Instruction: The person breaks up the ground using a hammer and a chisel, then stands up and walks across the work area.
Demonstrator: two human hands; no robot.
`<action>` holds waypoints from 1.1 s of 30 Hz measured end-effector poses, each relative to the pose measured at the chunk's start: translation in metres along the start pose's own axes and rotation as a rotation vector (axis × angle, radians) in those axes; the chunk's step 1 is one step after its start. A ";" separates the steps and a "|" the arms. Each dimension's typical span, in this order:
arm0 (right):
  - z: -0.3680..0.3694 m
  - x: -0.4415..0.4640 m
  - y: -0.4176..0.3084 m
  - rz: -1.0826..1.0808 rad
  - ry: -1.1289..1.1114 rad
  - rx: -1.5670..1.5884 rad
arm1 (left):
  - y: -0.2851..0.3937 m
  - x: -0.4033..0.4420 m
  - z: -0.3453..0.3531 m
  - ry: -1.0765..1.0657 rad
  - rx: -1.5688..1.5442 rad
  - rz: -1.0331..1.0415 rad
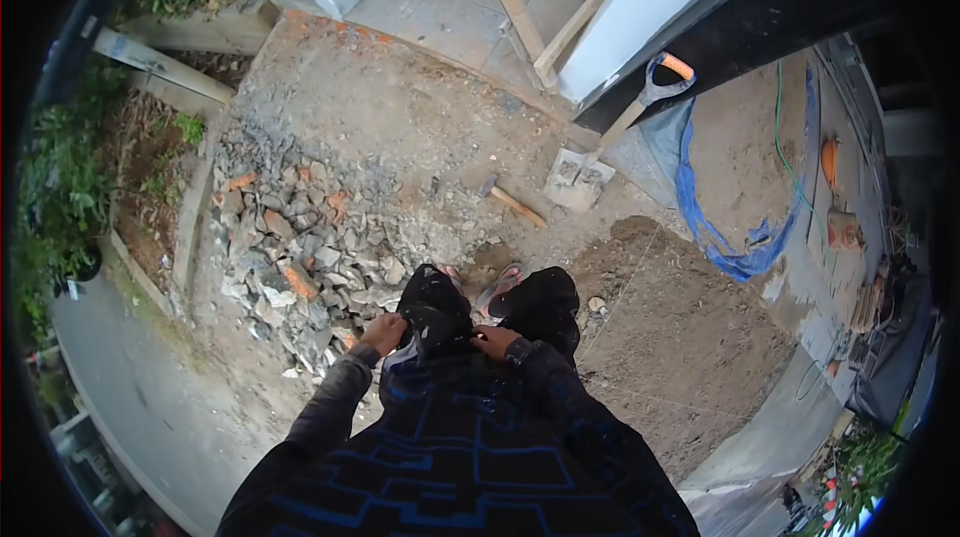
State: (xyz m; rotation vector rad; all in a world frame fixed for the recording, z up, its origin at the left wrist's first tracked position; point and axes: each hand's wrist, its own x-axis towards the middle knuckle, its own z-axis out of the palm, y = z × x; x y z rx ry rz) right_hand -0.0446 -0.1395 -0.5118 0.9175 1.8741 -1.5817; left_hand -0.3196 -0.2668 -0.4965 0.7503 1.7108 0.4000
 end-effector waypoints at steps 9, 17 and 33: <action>-0.027 0.144 0.141 0.226 0.029 0.375 | -0.010 0.121 0.052 0.457 -0.059 0.068; -0.093 0.330 0.308 0.241 0.559 -0.184 | -0.104 0.367 0.089 0.408 0.084 0.159; -0.153 0.412 0.315 0.354 0.751 -0.271 | -0.143 0.542 0.071 0.754 0.219 0.059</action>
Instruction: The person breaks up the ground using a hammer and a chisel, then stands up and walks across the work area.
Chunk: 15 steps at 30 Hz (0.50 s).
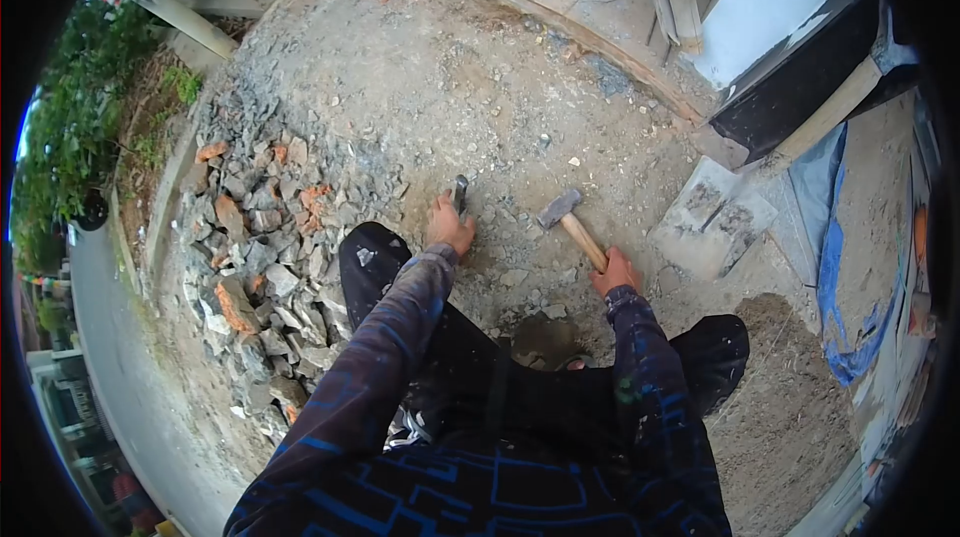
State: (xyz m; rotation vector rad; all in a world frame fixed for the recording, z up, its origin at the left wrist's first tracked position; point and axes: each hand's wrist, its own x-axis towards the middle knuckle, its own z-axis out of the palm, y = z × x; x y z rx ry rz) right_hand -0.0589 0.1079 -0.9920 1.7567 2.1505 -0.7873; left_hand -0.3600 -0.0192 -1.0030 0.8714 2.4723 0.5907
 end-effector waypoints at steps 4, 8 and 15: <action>0.013 -0.025 -0.017 -0.130 -0.013 -0.079 | 0.005 0.024 0.023 0.044 0.035 -0.036; 0.032 -0.040 -0.040 -0.056 0.064 -0.076 | 0.009 0.036 0.040 0.093 0.104 -0.096; 0.044 -0.033 -0.029 -0.199 0.135 0.082 | 0.006 0.036 0.039 0.022 0.069 -0.115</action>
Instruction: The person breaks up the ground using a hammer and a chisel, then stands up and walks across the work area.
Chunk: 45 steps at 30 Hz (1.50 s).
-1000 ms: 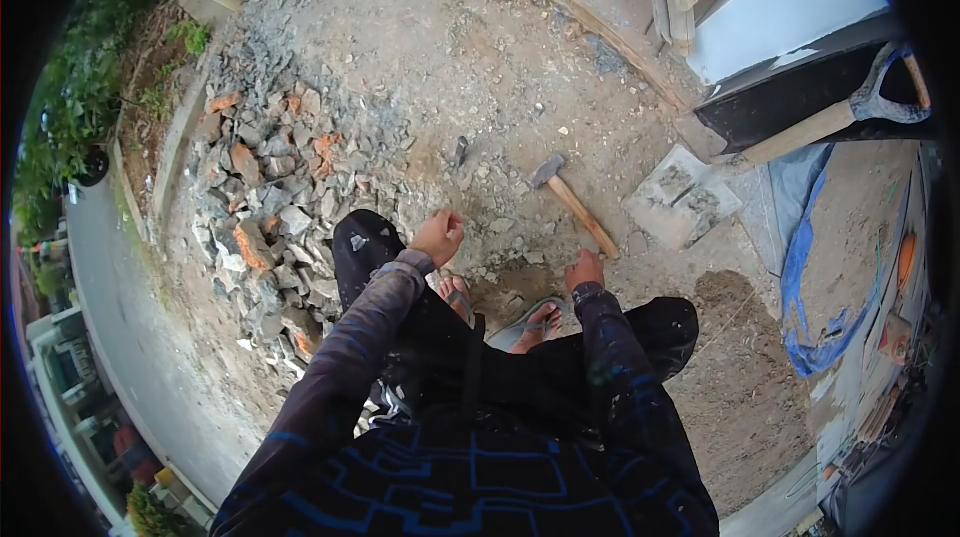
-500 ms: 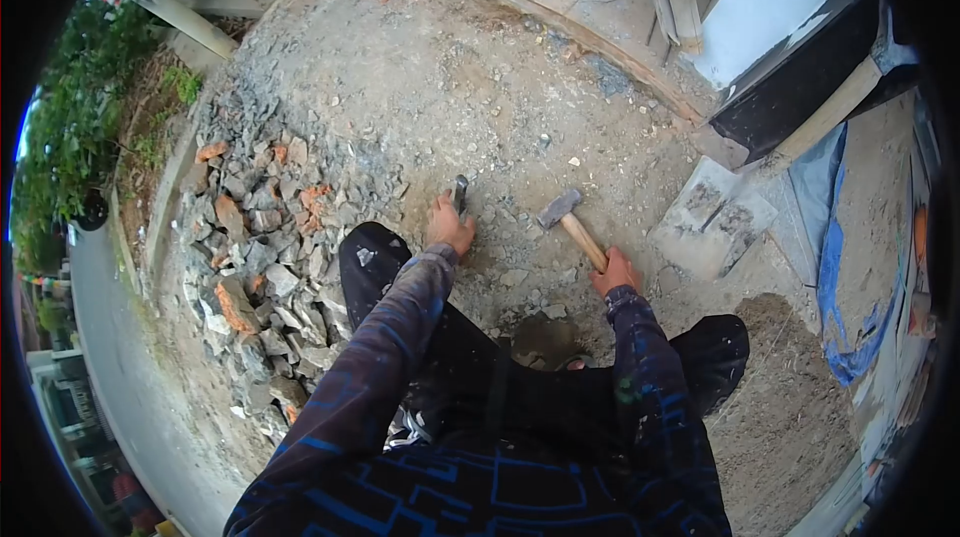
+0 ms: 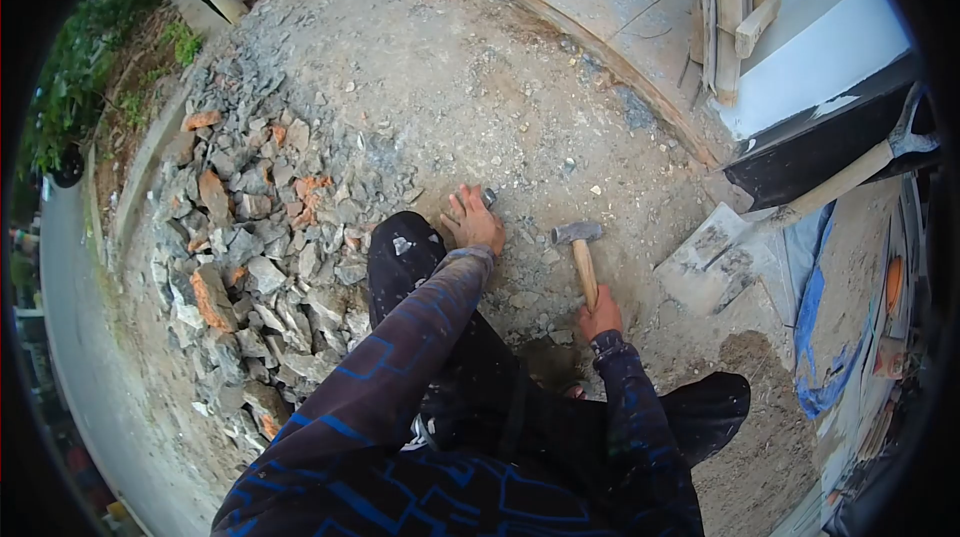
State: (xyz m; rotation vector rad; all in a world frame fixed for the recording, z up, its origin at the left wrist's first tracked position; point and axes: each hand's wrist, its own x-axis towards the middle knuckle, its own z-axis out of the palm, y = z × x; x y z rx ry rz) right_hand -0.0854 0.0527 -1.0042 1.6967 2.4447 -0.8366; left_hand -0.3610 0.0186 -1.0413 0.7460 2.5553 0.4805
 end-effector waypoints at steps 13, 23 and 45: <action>-0.067 -0.078 -0.157 0.186 -0.299 1.586 | -0.005 -0.001 -0.007 -0.102 0.018 0.048; -0.050 -0.049 -0.191 0.312 -0.293 1.266 | -0.048 0.004 0.012 0.002 0.085 0.315; -0.074 0.012 -0.201 0.289 -0.295 1.002 | -0.042 0.012 0.011 0.133 0.093 0.359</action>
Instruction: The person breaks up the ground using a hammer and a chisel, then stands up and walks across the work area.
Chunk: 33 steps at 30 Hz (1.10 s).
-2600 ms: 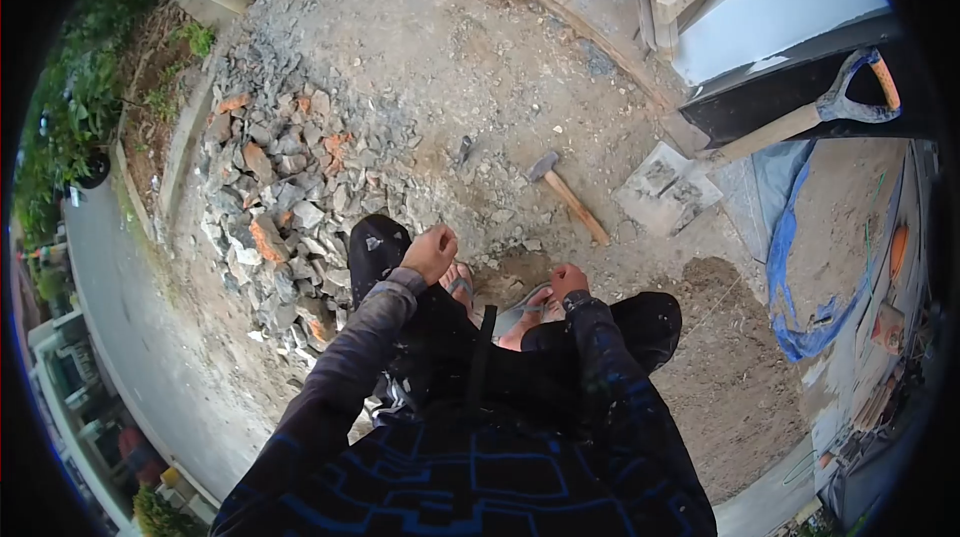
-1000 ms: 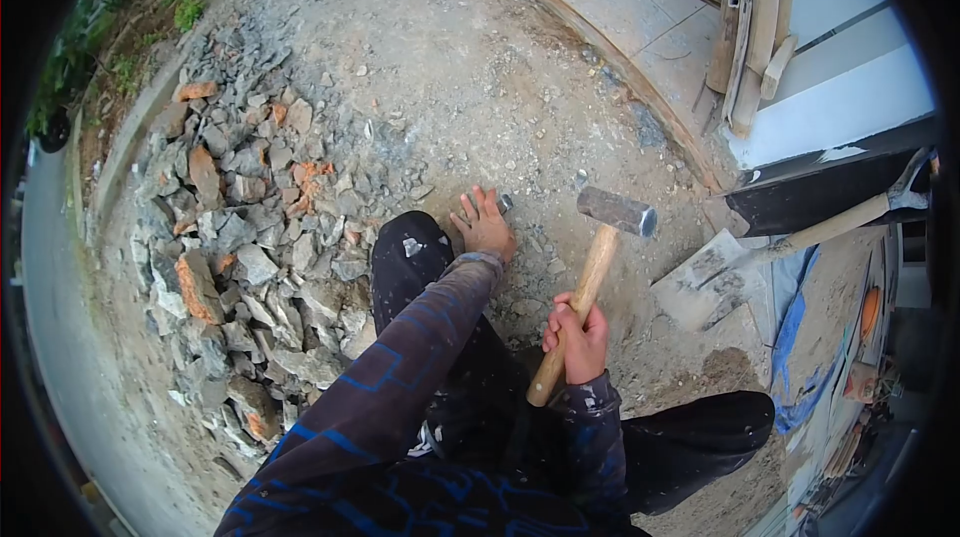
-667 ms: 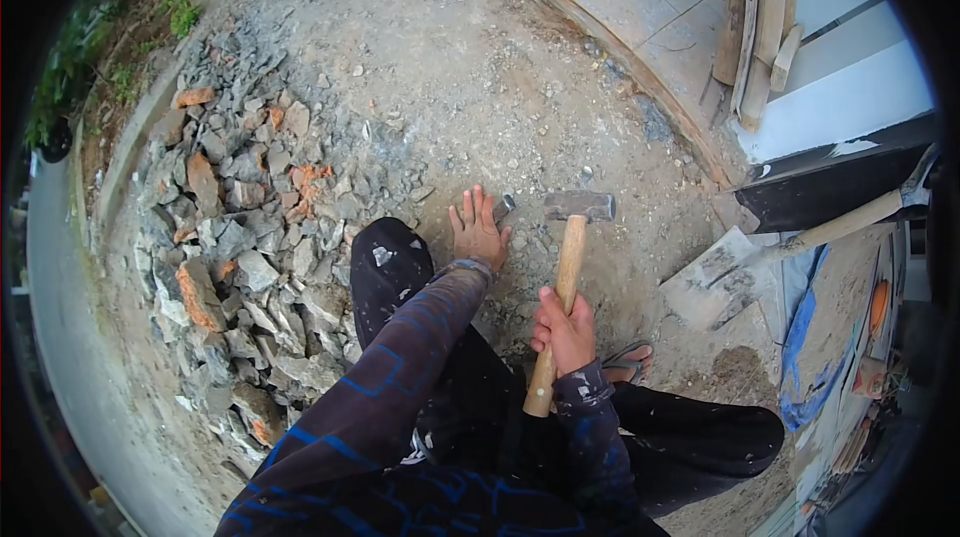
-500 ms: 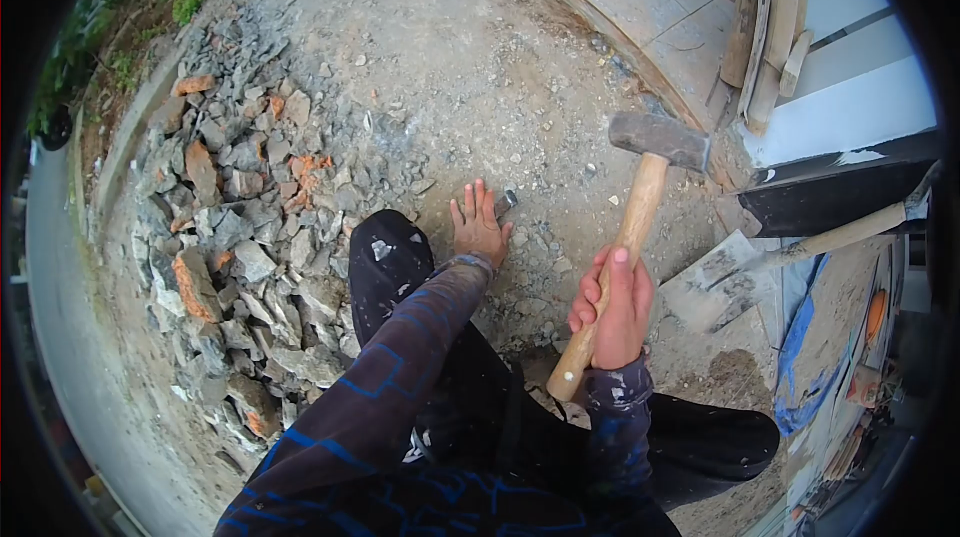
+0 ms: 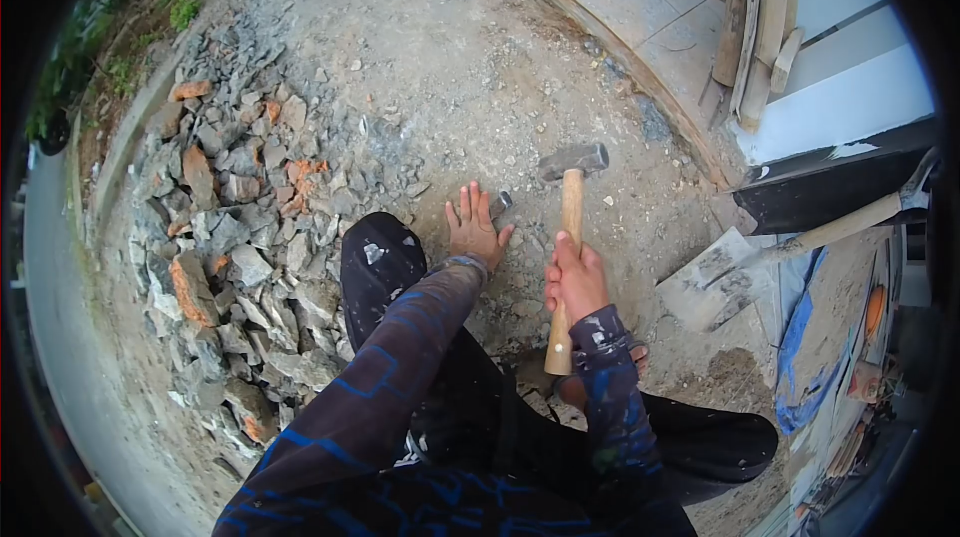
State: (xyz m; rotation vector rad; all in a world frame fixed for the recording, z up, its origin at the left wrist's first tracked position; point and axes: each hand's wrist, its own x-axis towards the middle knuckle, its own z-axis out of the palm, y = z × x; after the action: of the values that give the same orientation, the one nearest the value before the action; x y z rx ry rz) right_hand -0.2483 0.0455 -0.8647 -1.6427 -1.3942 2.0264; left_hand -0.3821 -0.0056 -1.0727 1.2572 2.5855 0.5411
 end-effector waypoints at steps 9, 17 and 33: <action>-0.024 -0.079 -0.163 -0.910 0.286 0.124 | -0.003 -0.010 0.003 -0.082 0.023 -0.014; -0.001 0.031 0.070 -0.513 0.178 -0.534 | -0.004 -0.012 0.004 -0.040 -0.001 0.015; 0.026 -0.025 -0.075 -0.717 0.295 0.160 | -0.005 -0.008 0.001 -0.088 -0.016 0.004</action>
State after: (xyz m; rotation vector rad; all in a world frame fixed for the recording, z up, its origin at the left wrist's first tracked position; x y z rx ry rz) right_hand -0.2908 0.0564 -0.7936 -1.0887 -1.3953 1.3812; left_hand -0.3801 -0.0141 -1.0753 1.2522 2.5021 0.4953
